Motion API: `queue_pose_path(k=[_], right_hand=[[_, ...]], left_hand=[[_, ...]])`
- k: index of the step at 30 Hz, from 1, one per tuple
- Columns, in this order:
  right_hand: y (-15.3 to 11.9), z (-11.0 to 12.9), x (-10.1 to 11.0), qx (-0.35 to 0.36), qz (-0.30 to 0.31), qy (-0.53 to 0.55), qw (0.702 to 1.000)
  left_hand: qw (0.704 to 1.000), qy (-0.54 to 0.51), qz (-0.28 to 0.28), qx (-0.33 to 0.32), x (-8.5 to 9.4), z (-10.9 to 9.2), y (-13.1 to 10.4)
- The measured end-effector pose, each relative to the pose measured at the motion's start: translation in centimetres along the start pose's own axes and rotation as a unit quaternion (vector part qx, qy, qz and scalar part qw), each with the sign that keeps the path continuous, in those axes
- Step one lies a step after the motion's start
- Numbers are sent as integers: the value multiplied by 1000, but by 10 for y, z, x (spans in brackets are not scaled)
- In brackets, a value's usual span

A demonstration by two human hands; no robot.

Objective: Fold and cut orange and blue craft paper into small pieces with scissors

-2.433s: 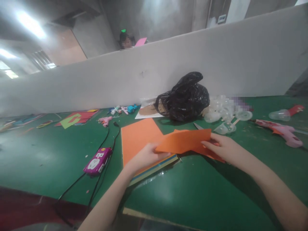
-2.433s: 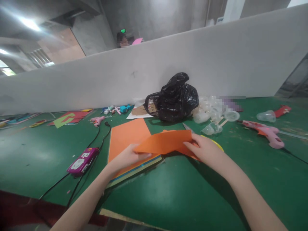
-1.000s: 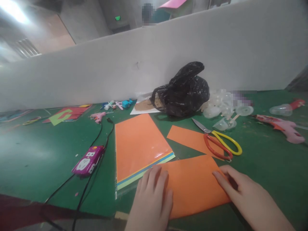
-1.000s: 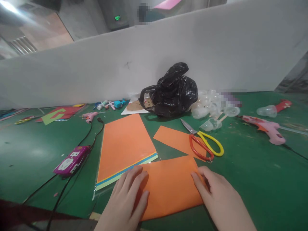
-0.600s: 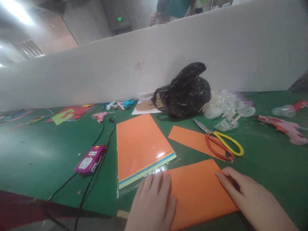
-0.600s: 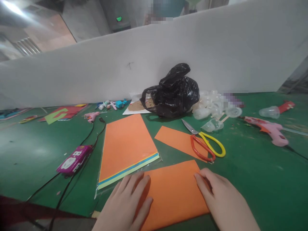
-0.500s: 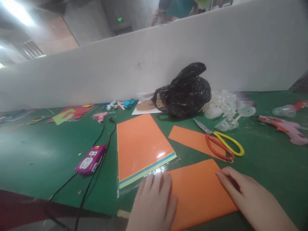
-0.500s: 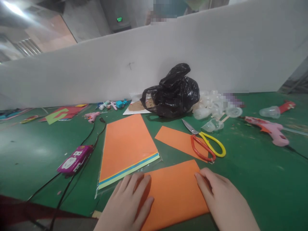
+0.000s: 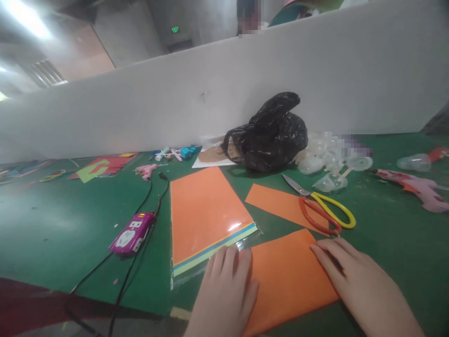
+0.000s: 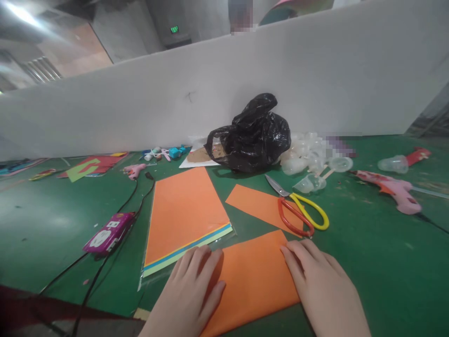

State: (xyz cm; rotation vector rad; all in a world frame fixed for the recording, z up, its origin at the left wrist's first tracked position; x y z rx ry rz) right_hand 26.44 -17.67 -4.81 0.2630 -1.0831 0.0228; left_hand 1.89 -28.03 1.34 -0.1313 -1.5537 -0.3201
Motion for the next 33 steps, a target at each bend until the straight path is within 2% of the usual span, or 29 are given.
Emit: queue_pose_path(k=[4,9,14,19,26,33], right_hand=[[2,1,-2,32,-38,-38,998],[4,6,0,44,-55,-50,996],[4,9,3,9,-27,-45,999],[4,8,4,-18,-11,-21,1000],[3,4,10,-54,38,29,997],[4,4,5,-69,30,39,996]], left_hand=[[999,39,2,13,-3,-2,3],[998,58,-5,7,-1,-1,6],[1000,26,2,-11,-2,5,3],[999,26,-20,-34,-6,7,-1],[999,8,23,-39,3,2,0],[999,20,23,-21,2,0,3]])
Point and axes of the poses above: each hand's wrist, its own y-axis towards the middle knuckle, its own x-axis out of the back of the hand, z = x × y, the point moved 1 cm from there along y, towards the middle knuckle, and after that the axes turned 10 degrees about -x, right-handed, at the moved point
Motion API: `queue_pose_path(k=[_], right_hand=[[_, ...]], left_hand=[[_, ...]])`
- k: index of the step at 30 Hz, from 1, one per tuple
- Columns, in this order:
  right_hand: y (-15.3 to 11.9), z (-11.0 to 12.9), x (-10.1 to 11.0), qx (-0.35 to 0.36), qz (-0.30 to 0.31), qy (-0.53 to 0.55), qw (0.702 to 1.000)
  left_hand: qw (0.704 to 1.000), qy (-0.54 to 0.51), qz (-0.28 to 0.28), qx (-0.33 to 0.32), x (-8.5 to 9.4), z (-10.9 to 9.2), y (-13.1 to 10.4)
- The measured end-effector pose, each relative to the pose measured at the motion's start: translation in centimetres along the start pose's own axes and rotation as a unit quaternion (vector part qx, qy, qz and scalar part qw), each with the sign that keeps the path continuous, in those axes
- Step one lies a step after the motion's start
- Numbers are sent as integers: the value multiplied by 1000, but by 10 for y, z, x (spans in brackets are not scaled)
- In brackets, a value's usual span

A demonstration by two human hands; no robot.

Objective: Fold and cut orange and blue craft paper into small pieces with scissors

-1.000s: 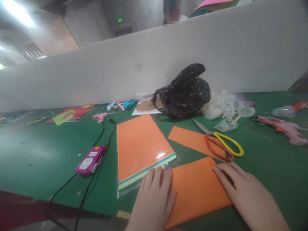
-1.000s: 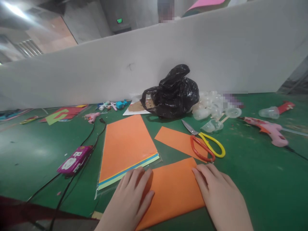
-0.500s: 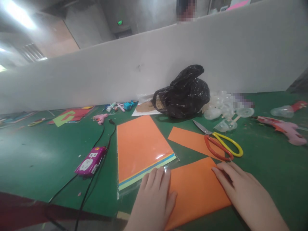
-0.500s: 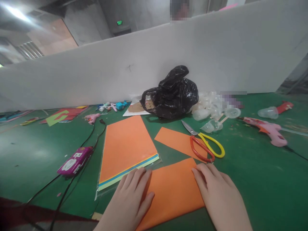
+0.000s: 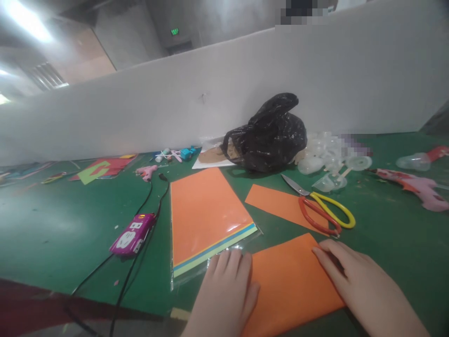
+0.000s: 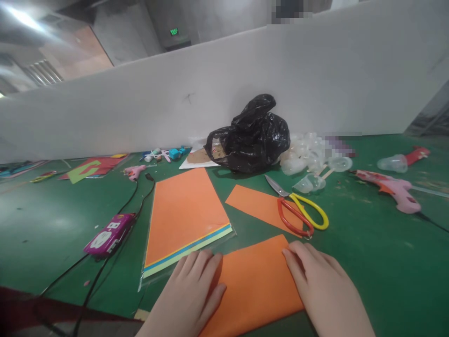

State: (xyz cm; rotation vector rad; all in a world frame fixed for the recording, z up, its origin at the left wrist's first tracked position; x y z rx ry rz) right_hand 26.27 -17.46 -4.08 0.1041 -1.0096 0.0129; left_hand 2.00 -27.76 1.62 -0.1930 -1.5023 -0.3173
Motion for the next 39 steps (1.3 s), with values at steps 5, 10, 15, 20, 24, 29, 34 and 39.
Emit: queue_pose_path(k=[5,10,15,20,24,29,34,39], right_hand=[[0,1,0,4,-5,-3,1000],[0,4,2,0,-17,-1,1000],[1,6,1,-1,-12,-4,1000],[1,5,0,11,-23,-14,1000],[0,4,0,16,-32,-19,999],[-1,4,1,16,-25,-14,999],[1,5,-1,9,-11,-10,1000],[2,7,1,-3,5,-18,1000]], left_hand=[[1000,12,4,-8,-1,0,2],[1000,6,-4,0,-5,-1,1],[1000,16,-10,6,-5,-2,2],[1000,16,-23,3,-5,-1,1],[999,-15,-38,5,-7,1,-2],[998,-61,-22,6,-4,4,-1],[993,-108,-20,35,-3,4,4],[994,-95,-8,46,-5,3,9]])
Point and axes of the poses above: each hand's wrist, its own y-axis towards the middle knuckle, its own x-axis out of the back of the hand, z = x × y, the point moved 1 cm from there along y, towards the middle knuckle, and after that the axes turned 10 degrees about -x, right-handed, at the moved point
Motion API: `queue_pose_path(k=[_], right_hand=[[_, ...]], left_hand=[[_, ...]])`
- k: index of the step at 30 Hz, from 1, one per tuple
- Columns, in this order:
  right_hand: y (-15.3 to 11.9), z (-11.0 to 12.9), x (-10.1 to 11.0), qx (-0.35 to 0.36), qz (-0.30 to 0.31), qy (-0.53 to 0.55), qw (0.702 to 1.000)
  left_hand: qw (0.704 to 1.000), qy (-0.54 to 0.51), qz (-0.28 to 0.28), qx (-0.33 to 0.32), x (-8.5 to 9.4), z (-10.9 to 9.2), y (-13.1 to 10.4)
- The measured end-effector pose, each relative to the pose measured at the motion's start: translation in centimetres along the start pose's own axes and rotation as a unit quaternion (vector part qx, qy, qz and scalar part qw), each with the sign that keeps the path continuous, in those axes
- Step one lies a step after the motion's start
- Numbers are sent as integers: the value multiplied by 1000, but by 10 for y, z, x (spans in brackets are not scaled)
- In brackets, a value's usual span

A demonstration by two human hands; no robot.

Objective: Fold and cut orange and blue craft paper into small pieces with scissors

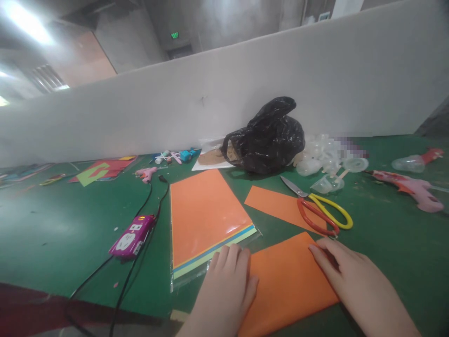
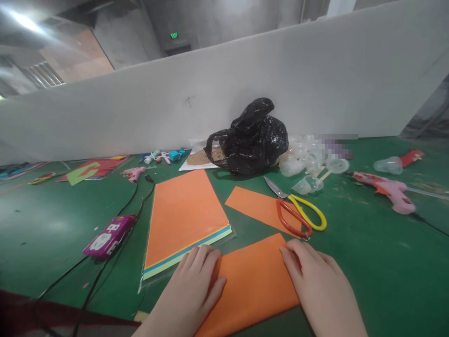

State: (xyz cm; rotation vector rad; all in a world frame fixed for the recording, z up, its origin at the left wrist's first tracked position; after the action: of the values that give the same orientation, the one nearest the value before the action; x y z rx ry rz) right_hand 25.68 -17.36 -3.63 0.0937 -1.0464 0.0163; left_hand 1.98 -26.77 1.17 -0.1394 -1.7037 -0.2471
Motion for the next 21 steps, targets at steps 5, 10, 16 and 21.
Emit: queue_pose_path(k=[5,10,16,21], right_hand=[[1,4,3,-19,12,-2,1000],[4,3,-1,-58,10,6,998],[4,0,-5,-67,-20,8,998],[3,4,-2,-66,-7,2,998]], left_hand=[[1000,5,28,-5,5,0,1],[1000,-2,16,-16,6,0,-1],[999,14,-10,-29,2,0,-3],[999,23,16,-37,5,-2,-1]])
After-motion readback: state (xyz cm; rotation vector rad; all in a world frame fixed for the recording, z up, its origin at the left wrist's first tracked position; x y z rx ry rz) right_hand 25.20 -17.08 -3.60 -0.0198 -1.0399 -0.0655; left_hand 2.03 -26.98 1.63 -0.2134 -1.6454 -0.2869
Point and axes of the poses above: each hand's wrist, its own y-axis towards the middle knuckle, its own x-axis out of the back of the hand, z = x × y, the point moved 1 cm from there along y, towards the middle knuckle, and after that the axes turned 10 degrees about -x, right-handed, at the moved point
